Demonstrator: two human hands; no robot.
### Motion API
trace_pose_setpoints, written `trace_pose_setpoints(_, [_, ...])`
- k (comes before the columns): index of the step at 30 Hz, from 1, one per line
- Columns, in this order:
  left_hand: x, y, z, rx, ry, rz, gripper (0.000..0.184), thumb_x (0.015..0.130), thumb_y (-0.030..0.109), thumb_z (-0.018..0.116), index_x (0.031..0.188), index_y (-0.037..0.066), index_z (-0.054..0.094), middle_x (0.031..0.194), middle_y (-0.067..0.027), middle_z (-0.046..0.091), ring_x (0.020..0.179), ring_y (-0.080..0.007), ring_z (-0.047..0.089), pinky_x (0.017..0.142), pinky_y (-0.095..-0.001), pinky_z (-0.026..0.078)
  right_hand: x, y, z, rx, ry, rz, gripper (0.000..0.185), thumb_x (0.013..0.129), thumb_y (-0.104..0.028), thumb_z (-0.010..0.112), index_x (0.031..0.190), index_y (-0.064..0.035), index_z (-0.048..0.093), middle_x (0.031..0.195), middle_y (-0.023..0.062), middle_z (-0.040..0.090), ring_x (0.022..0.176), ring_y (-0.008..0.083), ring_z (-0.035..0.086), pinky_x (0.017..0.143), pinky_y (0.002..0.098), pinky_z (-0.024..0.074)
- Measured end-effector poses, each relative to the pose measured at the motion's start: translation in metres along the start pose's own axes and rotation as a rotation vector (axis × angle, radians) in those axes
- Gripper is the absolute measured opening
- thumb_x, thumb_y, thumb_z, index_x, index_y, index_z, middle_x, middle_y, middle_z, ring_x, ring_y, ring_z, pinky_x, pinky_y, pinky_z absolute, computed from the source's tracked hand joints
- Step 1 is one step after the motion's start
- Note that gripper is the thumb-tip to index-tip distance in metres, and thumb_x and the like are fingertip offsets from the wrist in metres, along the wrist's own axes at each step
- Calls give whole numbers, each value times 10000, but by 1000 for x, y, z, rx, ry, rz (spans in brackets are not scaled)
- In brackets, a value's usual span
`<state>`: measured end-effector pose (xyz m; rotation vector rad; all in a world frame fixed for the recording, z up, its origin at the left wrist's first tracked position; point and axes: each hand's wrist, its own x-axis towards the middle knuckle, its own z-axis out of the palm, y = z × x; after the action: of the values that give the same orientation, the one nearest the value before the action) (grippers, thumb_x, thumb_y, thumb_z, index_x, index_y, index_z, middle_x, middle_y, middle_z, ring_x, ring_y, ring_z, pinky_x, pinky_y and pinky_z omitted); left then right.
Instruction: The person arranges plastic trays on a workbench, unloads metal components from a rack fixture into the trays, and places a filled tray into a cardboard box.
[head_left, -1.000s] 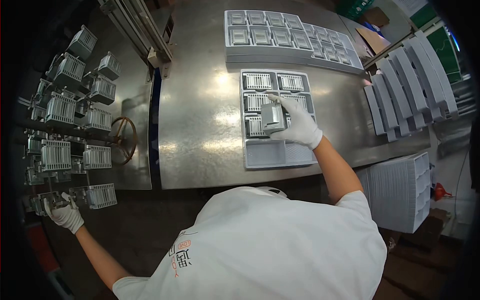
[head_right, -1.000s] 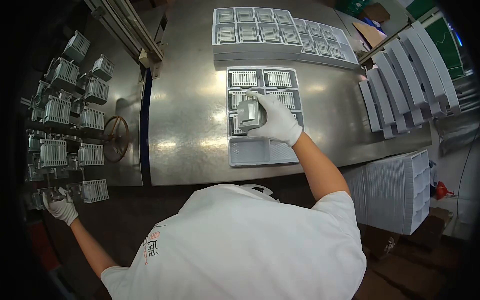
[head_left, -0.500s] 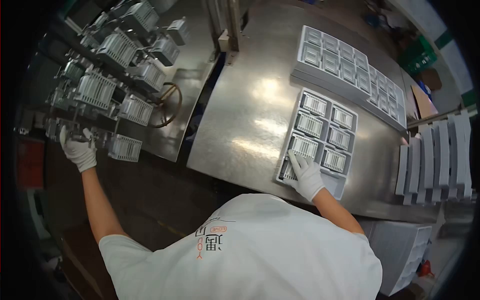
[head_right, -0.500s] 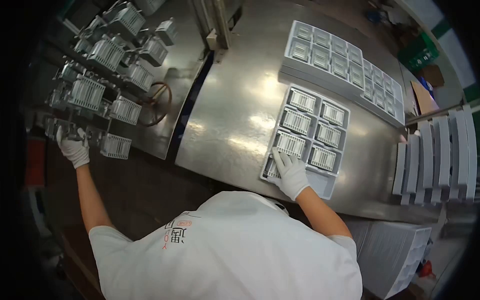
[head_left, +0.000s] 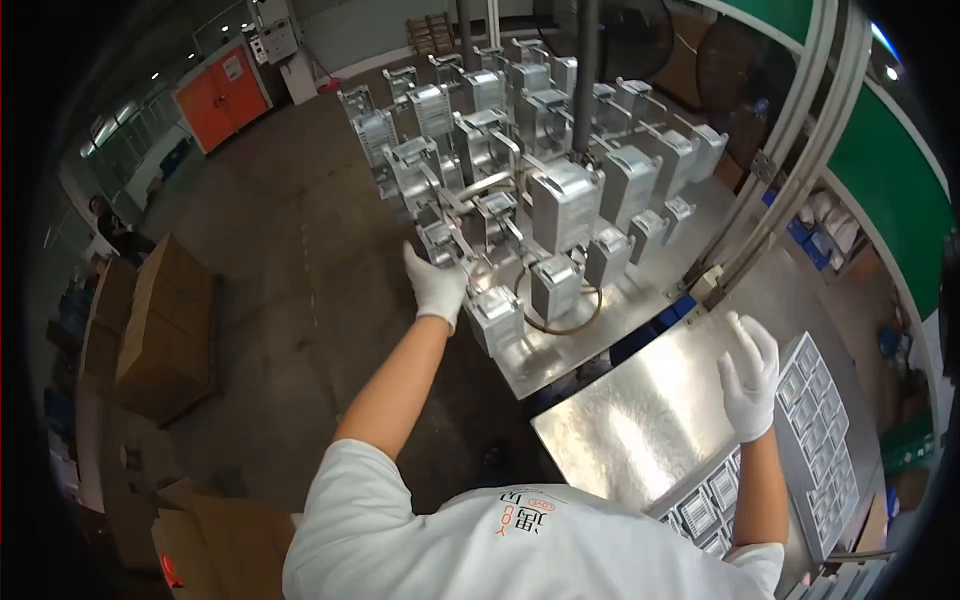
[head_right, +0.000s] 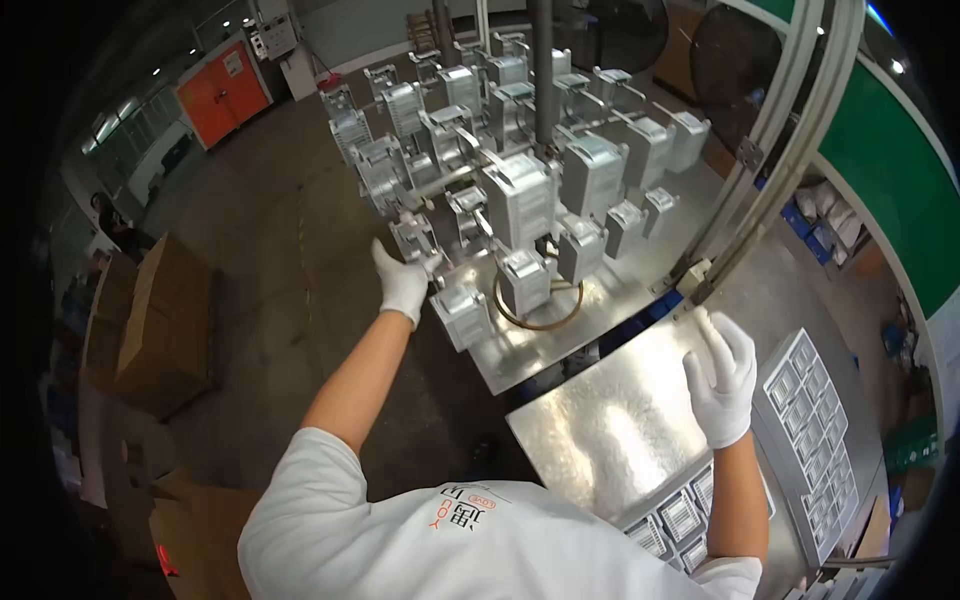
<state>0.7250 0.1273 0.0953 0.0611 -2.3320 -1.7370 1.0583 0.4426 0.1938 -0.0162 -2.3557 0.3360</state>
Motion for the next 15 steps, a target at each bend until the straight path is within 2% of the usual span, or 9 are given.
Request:
trace_pose_setpoints(1, [-16, 14, -1, -143, -95, -356, 998, 789, 325, 808, 1477, -62, 197, 1403, -274, 410, 1176, -359, 564, 1004, -421, 463, 45, -9, 6, 22, 34, -72, 616, 783, 26, 646, 1385, -72, 554, 1320, 133, 551, 1181, 279, 544, 1018, 365, 442])
trace_pose_setpoints(4, [-9, -42, 15, -798, -672, -850, 450, 846, 384, 735, 1054, -7, 658, 981, -160, 683, 882, -245, 666, 735, -369, 541, 172, -29, 40, 243, 81, -54, 745, 773, 24, 657, 1482, -96, 458, 1411, 155, 505, 1219, 272, 528, 1028, 353, 440])
trace_pose_setpoints(5, [-9, -59, 33, -719, -610, -774, 401, 849, 332, 731, 1049, -9, 663, 980, -136, 688, 793, -211, 655, 688, -318, 533, 216, -28, 58, 318, 147, -128, 769, 816, -2, 650, 1528, -115, 383, 1490, 181, 441, 1258, 275, 509, 1050, 354, 430])
trace_pose_setpoints(7, [-16, -64, 48, -606, -528, -653, 475, 803, 314, 751, 1103, -33, 625, 1022, -159, 675, 851, -225, 653, 749, -324, 527, 295, -31, 85, 589, 139, 91, 678, 931, -132, 600, 1550, -88, 326, 1538, 176, 369, 1373, 275, 404, 1111, 337, 339])
trace_pose_setpoints(9, [-21, -64, 58, -544, -507, -582, 564, 757, 296, 770, 1157, -57, 587, 1064, -182, 663, 909, -240, 650, 810, -330, 521, 366, -20, 115, 858, 187, 153, 615, 987, -253, 589, 1525, -53, 368, 1370, 175, 527, 1123, 212, 584, 953, 272, 446])
trace_pose_setpoints(10, [-20, -63, 61, -524, -504, -558, 611, 734, 287, 779, 1183, -69, 568, 1084, -194, 657, 938, -247, 649, 841, -333, 518, 397, -4, 129, 893, 164, 102, 615, 987, -253, 589, 1525, -53, 368, 1370, 175, 527, 1123, 212, 584, 953, 272, 446])
trace_pose_setpoints(12, [-19, -62, 55, -513, -492, -538, 711, 687, 269, 798, 1237, -93, 530, 1126, -217, 644, 996, -261, 646, 902, -339, 512, 432, 22, 149, 1269, -160, 306, 512, 992, -301, 595, 1411, -15, 523, 1006, 87, 655, 756, 101, 592, 667, 195, 447])
trace_pose_setpoints(14, [-19, -49, 37, -515, -497, -535, 701, 694, 271, 786, 1235, -95, 529, 1135, -223, 636, 997, -266, 638, 890, -342, 512, 417, -6, 143, 1295, -127, 388, 306, 993, -276, 585, 1150, -34, 688, 702, -21, 580, 499, 43, 415, 468, 180, 300])
trace_pose_setpoints(15, [-25, -39, 27, -508, -521, -535, 692, 702, 274, 774, 1232, -97, 528, 1143, -228, 627, 998, -271, 629, 879, -345, 512, 411, -25, 139, 1293, -134, 386, 306, 993, -276, 585, 1150, -34, 688, 702, -21, 580, 499, 43, 415, 468, 180, 300])
